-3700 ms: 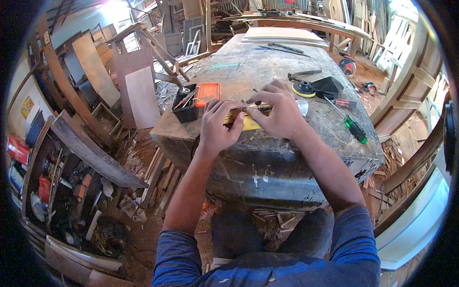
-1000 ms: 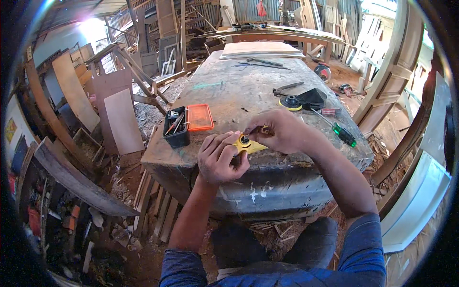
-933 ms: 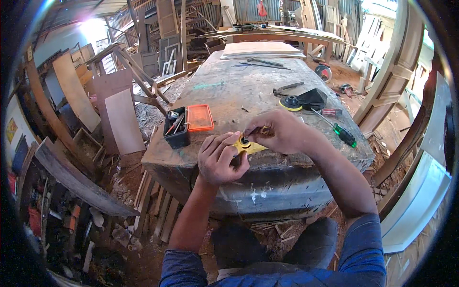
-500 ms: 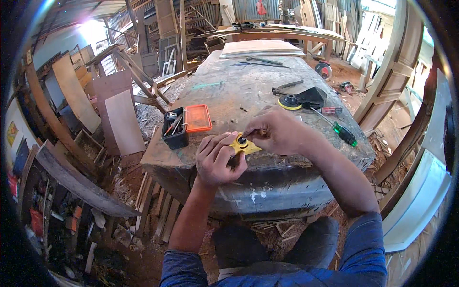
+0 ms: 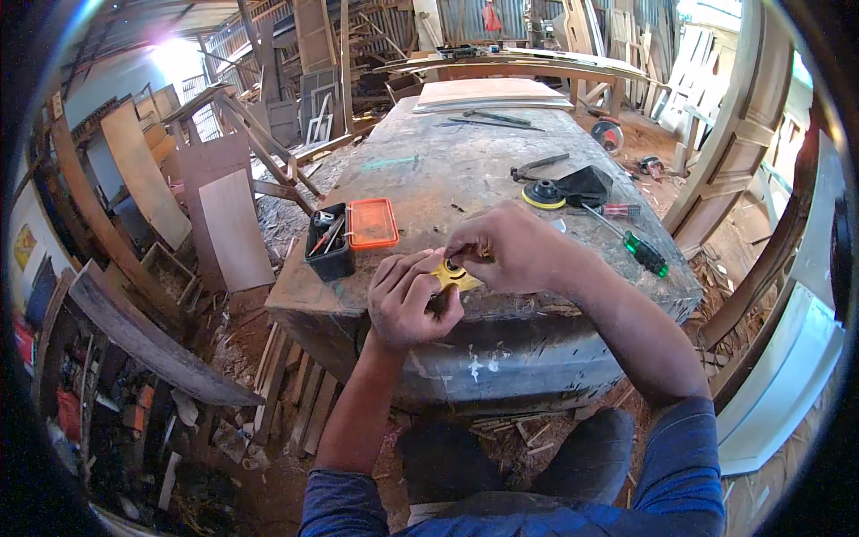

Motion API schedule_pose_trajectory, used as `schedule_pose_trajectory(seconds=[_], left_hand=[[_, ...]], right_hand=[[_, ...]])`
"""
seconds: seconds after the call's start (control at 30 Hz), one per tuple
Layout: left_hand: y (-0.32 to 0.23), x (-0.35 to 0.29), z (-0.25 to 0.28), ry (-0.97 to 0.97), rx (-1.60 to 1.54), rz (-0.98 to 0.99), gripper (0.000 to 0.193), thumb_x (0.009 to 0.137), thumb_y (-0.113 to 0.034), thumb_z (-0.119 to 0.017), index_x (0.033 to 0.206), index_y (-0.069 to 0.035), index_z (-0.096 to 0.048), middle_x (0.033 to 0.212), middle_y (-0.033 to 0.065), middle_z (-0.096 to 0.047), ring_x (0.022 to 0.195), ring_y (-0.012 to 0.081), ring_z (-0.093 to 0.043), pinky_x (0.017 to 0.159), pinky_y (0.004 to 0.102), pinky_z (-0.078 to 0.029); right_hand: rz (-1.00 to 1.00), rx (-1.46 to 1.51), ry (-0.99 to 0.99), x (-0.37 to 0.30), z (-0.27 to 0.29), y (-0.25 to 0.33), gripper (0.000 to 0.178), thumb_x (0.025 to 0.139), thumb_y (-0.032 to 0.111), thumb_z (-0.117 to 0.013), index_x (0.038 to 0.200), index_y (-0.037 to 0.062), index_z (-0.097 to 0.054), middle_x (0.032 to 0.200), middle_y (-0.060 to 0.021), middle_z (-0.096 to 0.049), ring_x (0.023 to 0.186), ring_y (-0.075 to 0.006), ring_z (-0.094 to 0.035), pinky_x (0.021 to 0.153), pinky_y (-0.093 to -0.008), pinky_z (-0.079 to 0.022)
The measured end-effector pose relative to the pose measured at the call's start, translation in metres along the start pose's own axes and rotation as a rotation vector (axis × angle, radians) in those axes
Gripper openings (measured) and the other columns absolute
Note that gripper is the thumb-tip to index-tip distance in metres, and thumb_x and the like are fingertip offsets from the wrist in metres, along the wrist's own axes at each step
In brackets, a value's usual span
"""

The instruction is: The person assembles an angle grinder by placing internal components into the tool body, tightening screws using a screwdriver, and attaching the gear head assembly by hand.

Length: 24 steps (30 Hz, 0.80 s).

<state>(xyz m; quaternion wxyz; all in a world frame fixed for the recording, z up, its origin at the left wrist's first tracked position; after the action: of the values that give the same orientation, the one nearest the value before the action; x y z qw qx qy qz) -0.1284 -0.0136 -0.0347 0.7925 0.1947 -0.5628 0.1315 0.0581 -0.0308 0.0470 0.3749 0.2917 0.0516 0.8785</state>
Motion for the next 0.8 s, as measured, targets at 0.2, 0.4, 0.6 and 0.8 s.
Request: schedule_pose_trajectory(seconds=[0.2,0.4,0.6,0.8], left_hand=[[-0.0003,0.0007,-0.0001,0.014,-0.007,0.009,0.025,0.08,-0.015,-0.084,0.092,-0.007,-0.064,0.118,0.0134,-0.081,0.108,0.0308,-0.079,0.09,0.0452,-0.059],[0.0005,-0.0002,0.0001,0.019,-0.017,0.016,0.025,0.08,-0.015,-0.084,0.092,-0.007,-0.064,0.119,0.0137,-0.081,0.108,0.0308,-0.079,0.092,0.0455,-0.059],[0.0,0.0002,0.0003,0.011,-0.014,0.014,0.024,0.081,-0.015,-0.084,0.089,-0.008,-0.062,0.118,0.014,-0.081,0.107,0.0307,-0.079,0.092,0.0452,-0.059],[0.0002,-0.0006,0.0003,0.01,-0.007,0.014,0.025,0.081,-0.015,-0.084,0.091,-0.008,-0.062,0.119,0.0136,-0.081,0.108,0.0304,-0.079,0.092,0.0448,-0.059]], right_hand=[[-0.072,-0.018,0.044,-0.0025,0.0034,-0.0016,0.022,0.084,0.006,-0.075,0.106,0.0024,-0.08,0.092,-0.0182,-0.079,0.085,-0.0374,-0.077,0.08,-0.0444,-0.061],[-0.075,-0.029,0.038,-0.0024,0.0026,-0.0044,0.022,0.086,0.004,-0.077,0.108,0.0025,-0.08,0.096,-0.019,-0.08,0.089,-0.0371,-0.079,0.082,-0.0446,-0.062],[-0.036,0.027,-0.011,-0.0041,0.0028,-0.004,0.019,0.089,0.006,-0.077,0.108,0.004,-0.081,0.095,-0.0192,-0.08,0.087,-0.0381,-0.079,0.081,-0.046,-0.063],[-0.047,0.042,0.004,-0.0059,0.0027,-0.0008,0.022,0.088,0.003,-0.078,0.11,0.0044,-0.081,0.097,-0.017,-0.081,0.091,-0.0358,-0.079,0.083,-0.0436,-0.062]])
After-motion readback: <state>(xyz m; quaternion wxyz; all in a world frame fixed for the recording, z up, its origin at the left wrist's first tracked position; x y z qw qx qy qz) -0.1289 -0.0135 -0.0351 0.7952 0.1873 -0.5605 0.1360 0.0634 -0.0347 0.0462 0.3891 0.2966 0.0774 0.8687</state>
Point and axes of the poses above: each hand's wrist, its own x-axis towards the middle knuckle, its own z-axis out of the back of the hand, y = z × x, the point moved 4 cm from there along x, towards the middle knuckle
